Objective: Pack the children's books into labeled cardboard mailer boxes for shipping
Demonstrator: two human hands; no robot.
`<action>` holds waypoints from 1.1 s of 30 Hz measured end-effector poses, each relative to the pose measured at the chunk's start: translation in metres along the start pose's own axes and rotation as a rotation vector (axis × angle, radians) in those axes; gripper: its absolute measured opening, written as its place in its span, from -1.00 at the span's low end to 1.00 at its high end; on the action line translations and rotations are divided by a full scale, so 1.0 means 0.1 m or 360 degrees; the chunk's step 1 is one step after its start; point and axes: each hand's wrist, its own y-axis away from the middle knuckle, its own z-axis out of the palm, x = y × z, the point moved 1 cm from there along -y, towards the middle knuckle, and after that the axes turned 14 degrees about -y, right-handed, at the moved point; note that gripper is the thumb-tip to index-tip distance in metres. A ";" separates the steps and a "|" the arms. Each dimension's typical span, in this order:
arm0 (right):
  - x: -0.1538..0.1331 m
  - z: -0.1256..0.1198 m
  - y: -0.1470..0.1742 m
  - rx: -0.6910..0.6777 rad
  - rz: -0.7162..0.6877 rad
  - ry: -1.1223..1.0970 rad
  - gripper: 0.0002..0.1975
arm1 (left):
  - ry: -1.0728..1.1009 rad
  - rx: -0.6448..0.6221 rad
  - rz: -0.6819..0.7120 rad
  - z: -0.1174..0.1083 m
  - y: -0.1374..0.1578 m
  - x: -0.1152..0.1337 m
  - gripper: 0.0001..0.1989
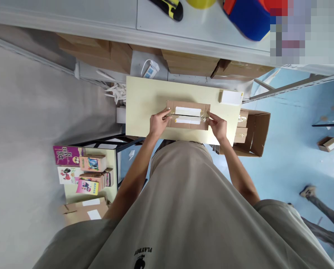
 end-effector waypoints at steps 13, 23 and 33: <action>-0.12 -0.02 0.04 -0.0091 0.0028 0.0046 -0.49 | -0.0012 -0.0091 0.0063 -0.16 0.03 -0.05 -0.64; -1.27 -0.59 -0.34 0.0208 -0.0782 0.0575 -0.49 | -0.0031 0.0411 0.0551 -0.96 -0.45 0.84 -0.65; -2.30 -0.86 -1.73 0.0547 -0.0942 0.1047 -0.43 | 0.0158 0.0540 0.0997 -1.16 -1.07 2.23 -0.65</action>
